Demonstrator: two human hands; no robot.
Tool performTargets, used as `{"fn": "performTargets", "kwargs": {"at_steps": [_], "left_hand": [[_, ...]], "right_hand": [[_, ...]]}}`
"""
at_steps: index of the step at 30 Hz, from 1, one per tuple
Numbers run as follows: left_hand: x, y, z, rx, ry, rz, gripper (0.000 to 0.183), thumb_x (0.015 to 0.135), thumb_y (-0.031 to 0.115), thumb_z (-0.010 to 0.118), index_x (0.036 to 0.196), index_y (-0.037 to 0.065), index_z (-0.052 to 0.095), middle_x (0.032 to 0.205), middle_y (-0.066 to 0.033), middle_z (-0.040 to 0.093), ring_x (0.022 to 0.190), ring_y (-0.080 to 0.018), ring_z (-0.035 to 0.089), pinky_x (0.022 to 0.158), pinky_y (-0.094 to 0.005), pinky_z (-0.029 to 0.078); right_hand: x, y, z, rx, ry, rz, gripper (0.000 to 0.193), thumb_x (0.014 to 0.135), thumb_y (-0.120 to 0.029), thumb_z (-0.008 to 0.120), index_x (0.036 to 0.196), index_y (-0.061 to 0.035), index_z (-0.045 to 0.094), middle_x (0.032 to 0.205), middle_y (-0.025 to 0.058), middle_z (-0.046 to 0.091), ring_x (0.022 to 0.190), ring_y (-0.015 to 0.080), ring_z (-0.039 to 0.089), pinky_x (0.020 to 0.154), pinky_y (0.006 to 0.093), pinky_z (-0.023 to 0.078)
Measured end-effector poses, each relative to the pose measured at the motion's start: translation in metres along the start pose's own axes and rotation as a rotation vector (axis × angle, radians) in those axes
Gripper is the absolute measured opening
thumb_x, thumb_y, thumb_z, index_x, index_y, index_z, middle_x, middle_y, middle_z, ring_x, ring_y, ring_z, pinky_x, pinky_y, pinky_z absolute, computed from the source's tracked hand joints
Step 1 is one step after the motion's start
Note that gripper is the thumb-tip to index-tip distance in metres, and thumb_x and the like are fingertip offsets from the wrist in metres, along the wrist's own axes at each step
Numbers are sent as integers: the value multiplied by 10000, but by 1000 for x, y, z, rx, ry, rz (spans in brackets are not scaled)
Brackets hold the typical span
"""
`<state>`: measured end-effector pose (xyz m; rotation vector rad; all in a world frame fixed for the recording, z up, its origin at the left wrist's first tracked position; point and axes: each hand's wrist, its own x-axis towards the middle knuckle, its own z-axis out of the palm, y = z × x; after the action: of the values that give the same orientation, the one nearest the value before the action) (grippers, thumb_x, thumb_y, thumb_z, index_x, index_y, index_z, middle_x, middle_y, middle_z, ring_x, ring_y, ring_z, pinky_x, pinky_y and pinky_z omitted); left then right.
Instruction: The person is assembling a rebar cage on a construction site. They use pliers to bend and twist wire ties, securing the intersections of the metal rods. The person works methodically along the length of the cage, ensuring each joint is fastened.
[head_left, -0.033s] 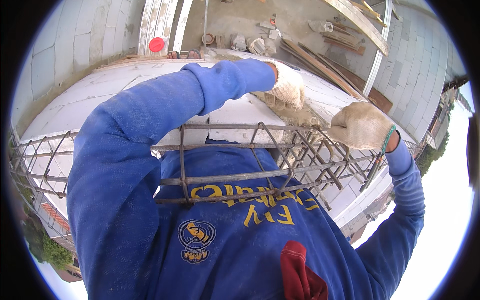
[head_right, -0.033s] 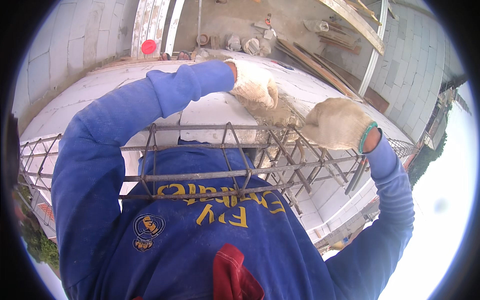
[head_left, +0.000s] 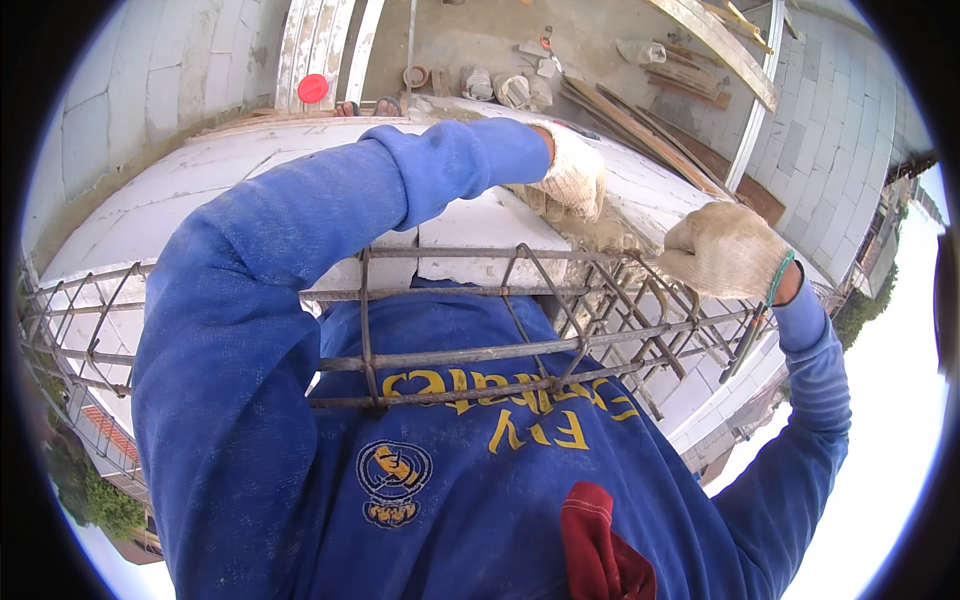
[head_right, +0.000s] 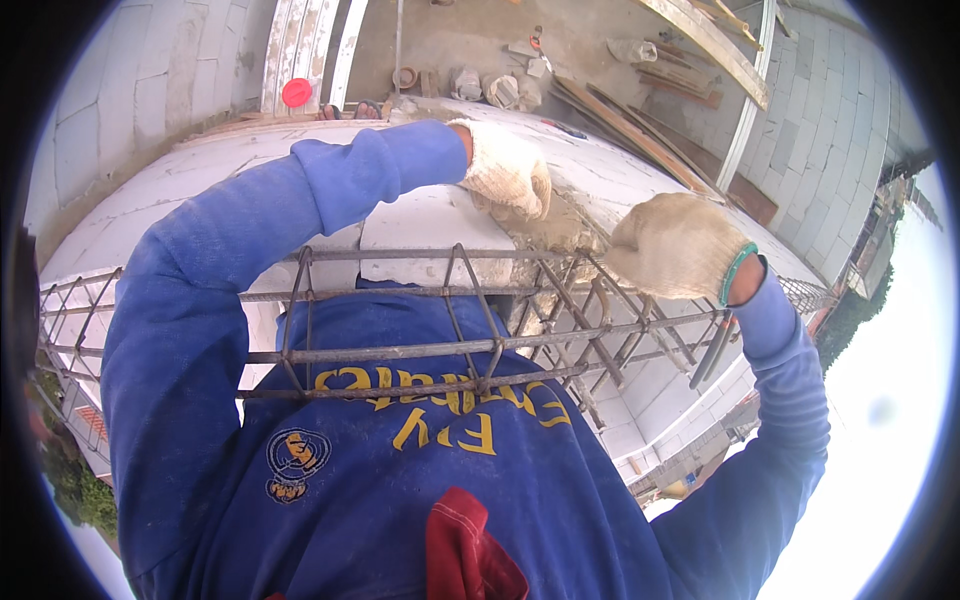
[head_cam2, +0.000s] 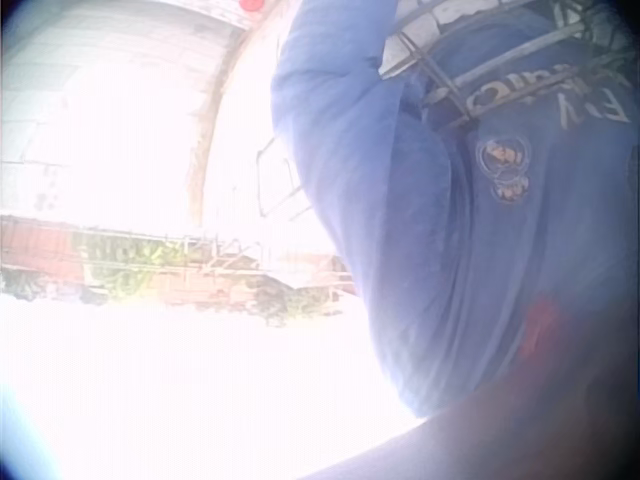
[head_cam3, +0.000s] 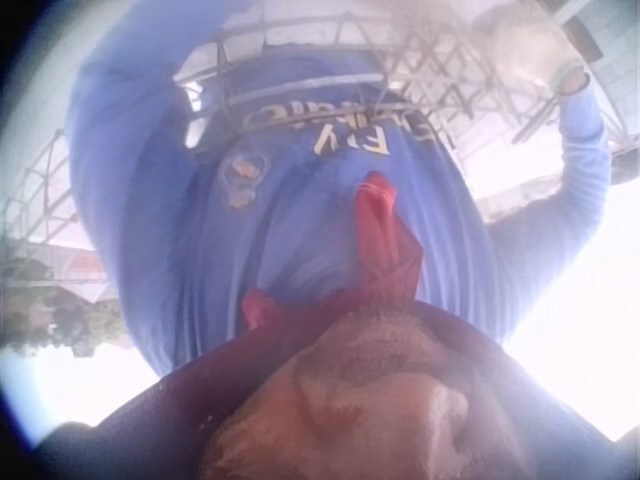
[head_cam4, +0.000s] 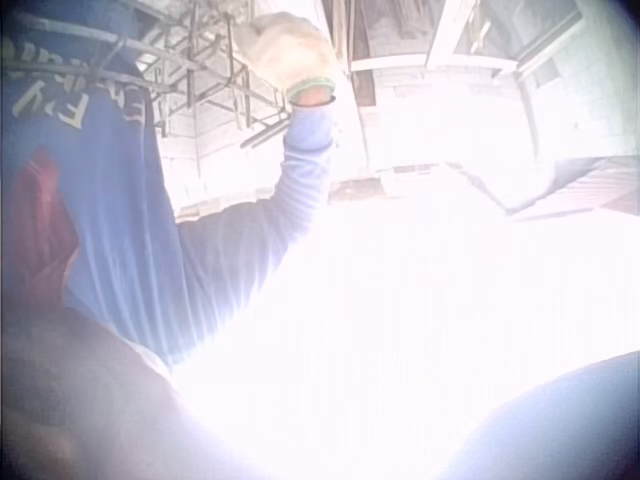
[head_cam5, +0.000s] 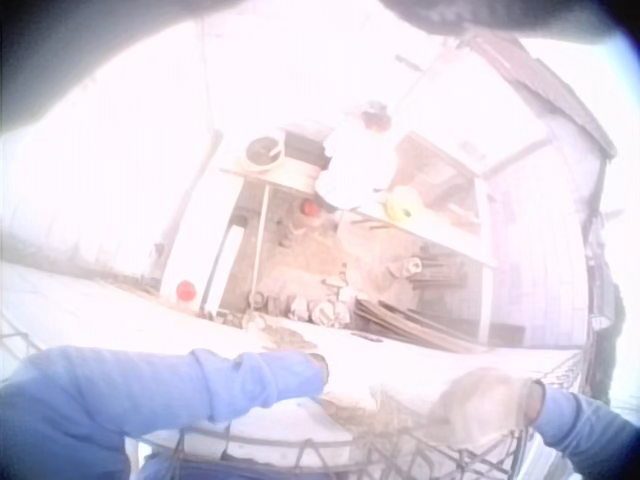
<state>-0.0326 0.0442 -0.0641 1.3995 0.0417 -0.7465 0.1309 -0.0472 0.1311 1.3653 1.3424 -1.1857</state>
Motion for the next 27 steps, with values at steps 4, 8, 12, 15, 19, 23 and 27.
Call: {"fn": "performTargets", "kwargs": {"at_steps": [4, 8, 12, 15, 19, 23, 27], "left_hand": [[-4, 0, 8, 112, -51, -1, 341, 903, 288, 823, 1202, 125, 844, 999, -68, 825, 853, -219, 770, 717, -383, 631], [0, 1, 9, 205, -83, 61, 358, 873, 286, 852, 1194, 127, 848, 1015, -77, 829, 866, -222, 772, 729, -392, 631], [7, -8, 13, 210, -68, 119, 374, 857, 289, 868, 1195, 130, 852, 1050, -70, 837, 874, -228, 772, 748, -404, 630], [4, -6, 13, 190, -85, 97, 379, 854, 288, 868, 1201, 136, 856, 1065, -67, 839, 878, -231, 773, 752, -406, 629], [2, -8, 11, 157, -83, 98, 381, 860, 286, 858, 1213, 143, 859, 1063, -68, 838, 879, -223, 773, 725, -397, 628], [0, -3, 9, 172, -88, 64, 372, 869, 284, 844, 1213, 144, 863, 1037, -67, 833, 857, -213, 767, 698, -388, 624], [3, -6, 9, 148, -87, 73, 365, 872, 291, 837, 1205, 142, 867, 991, -65, 828, 815, -213, 758, 694, -388, 621]], "right_hand": [[-2, 0, -11, 77, -150, 6, 382, 995, -385, 592, 1035, -89, 829, 915, 184, 788, 879, 400, 748, 853, 490, 599], [-6, 6, -5, 266, -216, -49, 324, 1029, -295, 570, 1140, -72, 776, 1033, 184, 791, 847, 366, 748, 786, 443, 607], [-15, 9, 6, 449, -170, -45, 345, 1044, -288, 590, 1267, -78, 749, 1100, 189, 788, 889, 344, 773, 793, 404, 617], [-20, -14, 12, 564, 31, 86, 371, 1037, -314, 626, 1293, -85, 766, 1084, 196, 797, 920, 353, 786, 839, 419, 621], [-24, -28, 8, 407, 188, 96, 377, 1023, -339, 649, 1260, -88, 804, 1039, 196, 812, 939, 354, 794, 892, 447, 617], [-28, -40, 8, 274, 197, 182, 380, 1017, -358, 651, 1214, -86, 827, 996, 201, 810, 950, 362, 792, 911, 454, 615], [-29, -39, 6, 375, 121, 201, 375, 1012, -334, 632, 1219, -84, 821, 1018, 217, 796, 960, 389, 778, 913, 465, 610]]}}
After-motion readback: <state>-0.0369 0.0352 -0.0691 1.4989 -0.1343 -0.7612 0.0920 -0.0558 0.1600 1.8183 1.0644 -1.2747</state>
